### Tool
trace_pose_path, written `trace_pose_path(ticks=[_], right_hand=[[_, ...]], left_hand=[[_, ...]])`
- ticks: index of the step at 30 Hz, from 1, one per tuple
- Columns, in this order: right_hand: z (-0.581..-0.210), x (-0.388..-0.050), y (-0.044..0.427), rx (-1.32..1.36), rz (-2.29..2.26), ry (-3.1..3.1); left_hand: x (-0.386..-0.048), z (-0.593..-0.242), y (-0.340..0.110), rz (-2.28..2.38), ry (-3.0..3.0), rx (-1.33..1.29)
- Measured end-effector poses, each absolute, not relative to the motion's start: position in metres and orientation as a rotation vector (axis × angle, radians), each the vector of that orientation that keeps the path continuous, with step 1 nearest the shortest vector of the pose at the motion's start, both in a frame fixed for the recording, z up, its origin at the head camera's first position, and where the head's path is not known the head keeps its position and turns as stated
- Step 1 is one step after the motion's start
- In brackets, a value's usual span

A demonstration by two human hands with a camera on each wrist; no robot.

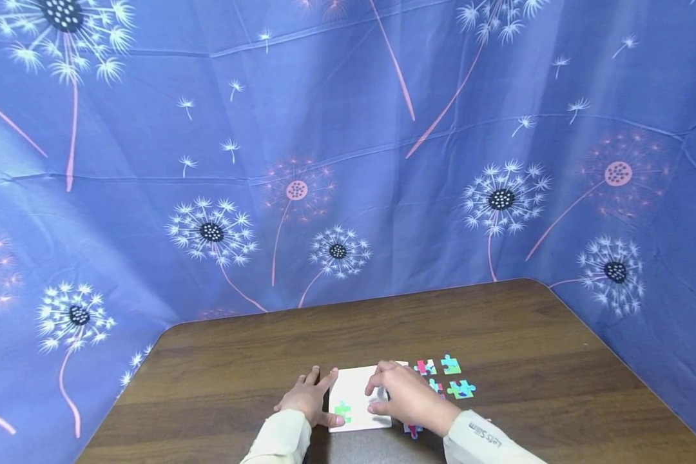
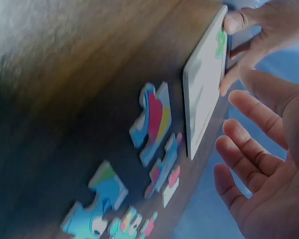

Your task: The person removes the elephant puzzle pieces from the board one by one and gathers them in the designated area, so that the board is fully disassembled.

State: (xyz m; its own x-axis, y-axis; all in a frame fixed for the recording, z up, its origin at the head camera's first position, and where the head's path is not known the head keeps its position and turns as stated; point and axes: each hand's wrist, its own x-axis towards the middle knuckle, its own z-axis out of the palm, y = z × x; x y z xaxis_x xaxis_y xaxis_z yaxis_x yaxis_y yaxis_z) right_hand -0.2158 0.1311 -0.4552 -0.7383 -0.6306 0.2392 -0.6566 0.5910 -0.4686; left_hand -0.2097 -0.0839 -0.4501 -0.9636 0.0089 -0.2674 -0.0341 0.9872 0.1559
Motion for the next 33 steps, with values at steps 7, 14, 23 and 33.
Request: trace_pose_path(ticks=[7, 14, 23, 33], right_hand=[[-0.462, -0.215, 0.118, 1.116, 0.767, -2.735], [-0.463, -0.213, 0.104, 1.099, 0.729, -2.715], [-0.467, -0.215, 0.089, 1.106, 0.671, -2.719], [-0.474, -0.218, 0.082, 1.078, 0.606, -2.702]], left_hand=[[-0.211, -0.45, -0.084, 0.224, 2.86, -0.016], [-0.211, -0.451, -0.083, 0.211, 2.86, -0.017], [-0.209, -0.45, -0.083, 0.211, 2.869, -0.027], [-0.204, -0.447, -0.084, 0.182, 2.901, -0.002]])
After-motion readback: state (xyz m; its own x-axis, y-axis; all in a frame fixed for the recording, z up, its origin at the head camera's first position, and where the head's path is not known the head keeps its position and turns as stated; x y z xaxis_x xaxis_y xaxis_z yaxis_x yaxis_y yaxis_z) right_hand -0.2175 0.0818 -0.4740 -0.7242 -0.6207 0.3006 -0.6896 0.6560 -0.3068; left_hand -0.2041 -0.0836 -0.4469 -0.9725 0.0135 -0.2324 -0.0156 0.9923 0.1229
